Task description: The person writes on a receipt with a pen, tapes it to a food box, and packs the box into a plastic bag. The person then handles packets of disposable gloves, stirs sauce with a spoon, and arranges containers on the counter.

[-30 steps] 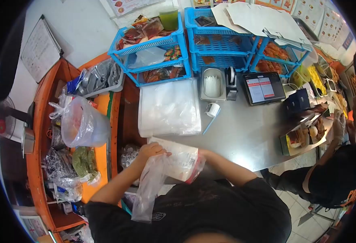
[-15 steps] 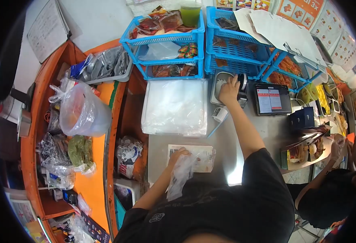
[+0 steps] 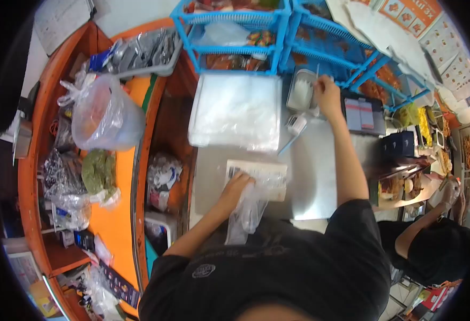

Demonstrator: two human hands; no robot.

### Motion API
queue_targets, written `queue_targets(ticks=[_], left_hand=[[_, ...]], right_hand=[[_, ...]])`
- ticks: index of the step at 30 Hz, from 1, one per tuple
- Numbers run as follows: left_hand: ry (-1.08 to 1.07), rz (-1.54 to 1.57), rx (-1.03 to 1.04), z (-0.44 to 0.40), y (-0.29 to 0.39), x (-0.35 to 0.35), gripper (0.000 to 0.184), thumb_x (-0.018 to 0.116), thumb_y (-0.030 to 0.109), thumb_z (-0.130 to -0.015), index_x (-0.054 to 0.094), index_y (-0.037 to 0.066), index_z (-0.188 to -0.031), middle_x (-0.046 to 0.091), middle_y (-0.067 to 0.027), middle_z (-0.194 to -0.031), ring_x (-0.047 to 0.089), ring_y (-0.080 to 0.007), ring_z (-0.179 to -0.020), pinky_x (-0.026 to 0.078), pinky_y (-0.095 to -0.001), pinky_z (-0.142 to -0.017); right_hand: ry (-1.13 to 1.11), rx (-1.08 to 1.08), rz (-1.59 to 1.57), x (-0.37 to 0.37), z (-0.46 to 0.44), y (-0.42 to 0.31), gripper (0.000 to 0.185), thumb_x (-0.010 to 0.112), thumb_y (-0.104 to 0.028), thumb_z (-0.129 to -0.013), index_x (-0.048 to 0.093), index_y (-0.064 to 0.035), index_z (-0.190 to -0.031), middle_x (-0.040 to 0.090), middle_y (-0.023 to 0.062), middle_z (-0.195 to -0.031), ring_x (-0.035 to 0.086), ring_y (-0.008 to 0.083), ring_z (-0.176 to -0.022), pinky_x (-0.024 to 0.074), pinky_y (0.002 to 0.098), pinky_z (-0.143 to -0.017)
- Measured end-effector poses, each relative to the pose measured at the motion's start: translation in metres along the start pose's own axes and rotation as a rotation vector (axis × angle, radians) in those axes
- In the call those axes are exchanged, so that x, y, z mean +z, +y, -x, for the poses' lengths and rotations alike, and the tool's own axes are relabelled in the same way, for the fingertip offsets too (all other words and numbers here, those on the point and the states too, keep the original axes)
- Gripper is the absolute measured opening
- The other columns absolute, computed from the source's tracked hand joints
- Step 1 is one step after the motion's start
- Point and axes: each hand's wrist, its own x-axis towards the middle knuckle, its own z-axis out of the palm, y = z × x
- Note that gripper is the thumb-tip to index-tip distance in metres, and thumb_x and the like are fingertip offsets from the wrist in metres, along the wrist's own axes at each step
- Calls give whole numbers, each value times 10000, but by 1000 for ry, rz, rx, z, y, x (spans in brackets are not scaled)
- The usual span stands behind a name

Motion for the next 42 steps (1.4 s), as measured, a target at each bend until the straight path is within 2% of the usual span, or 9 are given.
queue_targets(ticks=[4,8,11,15,26,29,32,35,42], left_hand=[[52,-568,428,5,25,-6,126,550,123,-831,630,51,-897,549,-130,-947,538,-275,-935,423,-348,-816],[503,-714,412,4,58,9,180,615,161,-705,618,67,-858,582,-95,-960,528,-283,-981,397,-394,-874],[64,-531,385,7,29,2,223,605,162,-691,604,63,-891,576,-90,-971,508,-277,-1022,382,-403,-904],[63,-564,445,8,28,0,230,582,149,-710,587,64,-924,573,-86,-955,503,-264,-1013,389,-399,-879],[-150,-869,151,-7,78,6,232,569,66,-720,589,6,-944,554,-149,-924,527,-339,-918,434,-421,-793],[-183,-849,125,-15,81,-1,239,686,9,-666,598,-16,-887,597,-152,-860,604,-298,-803,500,-387,-703],[-105,-259,-81,-18,54,-11,231,704,31,-719,612,-26,-924,630,-142,-863,625,-243,-781,520,-345,-674],[34,474,-586,-16,45,-6,234,702,61,-775,618,-19,-978,646,-116,-897,628,-192,-800,527,-310,-666],[15,657,-679,3,26,8,182,663,88,-825,623,-7,-976,636,-90,-955,612,-188,-877,499,-314,-787]], right_hand=[[-558,-112,-26,1,117,-66,45,585,-44,-795,592,-7,-820,611,182,-748,612,327,-665,475,380,-616],[-808,-255,-119,20,201,-95,114,651,-24,-720,631,-4,-830,617,148,-761,606,292,-693,478,352,-628],[-711,-199,-207,20,219,-96,139,651,-12,-721,646,0,-860,618,140,-760,600,283,-684,477,343,-618],[-553,75,-299,7,233,-85,93,617,6,-736,646,-4,-824,611,158,-799,599,315,-711,480,355,-646],[-569,-285,-328,33,253,-68,235,622,5,-636,609,26,-870,589,160,-826,565,337,-807,466,382,-727],[-364,-141,-561,38,270,-66,265,649,-6,-639,598,-3,-900,578,162,-857,560,333,-817,468,397,-725],[-352,118,-457,19,278,-103,304,673,-13,-652,590,-29,-944,579,144,-899,560,331,-872,456,401,-775],[-313,-136,-277,14,287,-113,335,690,-31,-672,591,-55,-991,583,115,-907,557,309,-891,426,390,-827],[-206,-70,-322,29,301,-98,135,683,-6,-690,664,-73,-805,593,82,-854,558,266,-849,387,356,-863]])
